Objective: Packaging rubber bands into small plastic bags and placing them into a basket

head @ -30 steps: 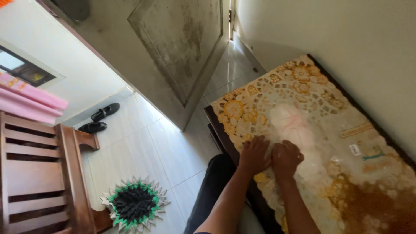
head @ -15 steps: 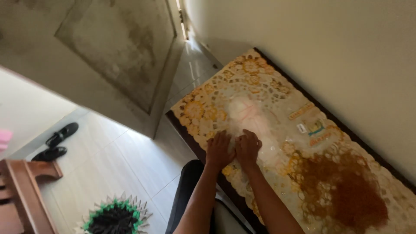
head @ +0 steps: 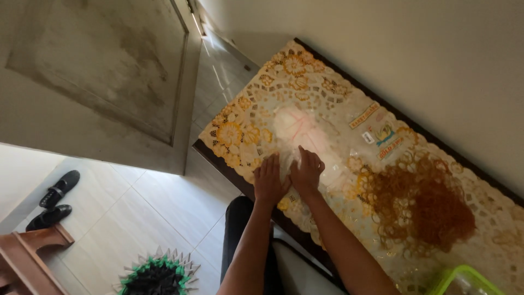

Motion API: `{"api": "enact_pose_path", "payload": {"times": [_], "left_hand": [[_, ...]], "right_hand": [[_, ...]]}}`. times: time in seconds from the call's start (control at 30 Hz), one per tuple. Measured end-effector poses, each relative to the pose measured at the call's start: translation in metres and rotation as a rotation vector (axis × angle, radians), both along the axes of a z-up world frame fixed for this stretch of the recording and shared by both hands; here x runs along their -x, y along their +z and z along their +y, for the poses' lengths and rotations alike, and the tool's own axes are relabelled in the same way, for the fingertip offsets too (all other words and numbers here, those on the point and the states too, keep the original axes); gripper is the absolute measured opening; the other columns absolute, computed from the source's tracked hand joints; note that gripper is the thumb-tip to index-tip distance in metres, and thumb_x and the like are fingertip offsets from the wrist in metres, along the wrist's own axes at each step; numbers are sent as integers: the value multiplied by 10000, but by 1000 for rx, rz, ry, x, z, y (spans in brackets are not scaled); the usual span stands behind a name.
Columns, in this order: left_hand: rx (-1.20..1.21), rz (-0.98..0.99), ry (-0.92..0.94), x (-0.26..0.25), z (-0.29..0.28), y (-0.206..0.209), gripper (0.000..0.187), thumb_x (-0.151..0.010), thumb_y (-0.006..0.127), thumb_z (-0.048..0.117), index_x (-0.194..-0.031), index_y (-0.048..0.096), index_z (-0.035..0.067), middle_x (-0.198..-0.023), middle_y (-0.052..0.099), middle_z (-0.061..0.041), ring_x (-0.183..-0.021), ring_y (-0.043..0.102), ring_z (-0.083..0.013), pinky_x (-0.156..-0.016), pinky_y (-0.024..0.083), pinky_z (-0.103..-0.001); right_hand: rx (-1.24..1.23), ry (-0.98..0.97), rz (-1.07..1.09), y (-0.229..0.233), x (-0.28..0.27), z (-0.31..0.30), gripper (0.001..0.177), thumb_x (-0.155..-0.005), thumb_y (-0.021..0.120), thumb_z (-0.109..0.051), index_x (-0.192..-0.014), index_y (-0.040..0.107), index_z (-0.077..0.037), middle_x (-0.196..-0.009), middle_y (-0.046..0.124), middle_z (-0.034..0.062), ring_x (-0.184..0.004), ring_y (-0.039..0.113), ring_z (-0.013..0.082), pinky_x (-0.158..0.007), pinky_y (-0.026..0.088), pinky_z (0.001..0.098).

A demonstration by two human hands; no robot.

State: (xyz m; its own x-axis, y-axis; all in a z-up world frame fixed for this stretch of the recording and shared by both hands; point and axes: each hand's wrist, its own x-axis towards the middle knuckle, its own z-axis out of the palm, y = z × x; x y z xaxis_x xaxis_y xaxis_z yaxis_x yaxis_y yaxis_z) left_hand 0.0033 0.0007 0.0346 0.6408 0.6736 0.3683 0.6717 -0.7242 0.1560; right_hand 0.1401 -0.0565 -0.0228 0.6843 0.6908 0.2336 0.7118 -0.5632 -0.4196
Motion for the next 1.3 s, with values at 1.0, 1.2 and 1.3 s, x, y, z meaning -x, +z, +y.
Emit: {"api": "enact_pose_path", "payload": {"times": [1.0, 1.2, 1.3], "left_hand": [[286, 47, -46, 7, 6, -24, 336, -1053, 397, 446, -1225, 515, 182, -1397, 487, -55, -1346, 440, -254, -1012, 360, -416], [284, 87, -28, 4, 4, -2, 302, -1058, 446, 458, -1154, 503, 178, -1382, 468, -51, -1342, 416, -238, -1013, 338, -390], [295, 30, -31, 5, 5, -20, 322, -1044, 422, 459, -1169, 524, 180, -1399, 504, -49, -1360, 440, -247, -1023, 351, -418]], "right_hand": [[12, 194, -161, -23, -5, -11, 314, -1034, 480, -216, -1261, 617, -384, -1098, 472, -26, -1082, 503, 206, -1019, 287, 452], [-124, 178, -229, -14, -3, -7, 272, -1077, 425, -238, -1171, 648, -364, -1028, 508, -67, -1013, 528, 142, -986, 270, 394], [-89, 205, -118, -7, -1, -10, 252, -1067, 407, -231, -1101, 628, -347, -1061, 499, -63, -1081, 530, 165, -1029, 266, 429]]}}
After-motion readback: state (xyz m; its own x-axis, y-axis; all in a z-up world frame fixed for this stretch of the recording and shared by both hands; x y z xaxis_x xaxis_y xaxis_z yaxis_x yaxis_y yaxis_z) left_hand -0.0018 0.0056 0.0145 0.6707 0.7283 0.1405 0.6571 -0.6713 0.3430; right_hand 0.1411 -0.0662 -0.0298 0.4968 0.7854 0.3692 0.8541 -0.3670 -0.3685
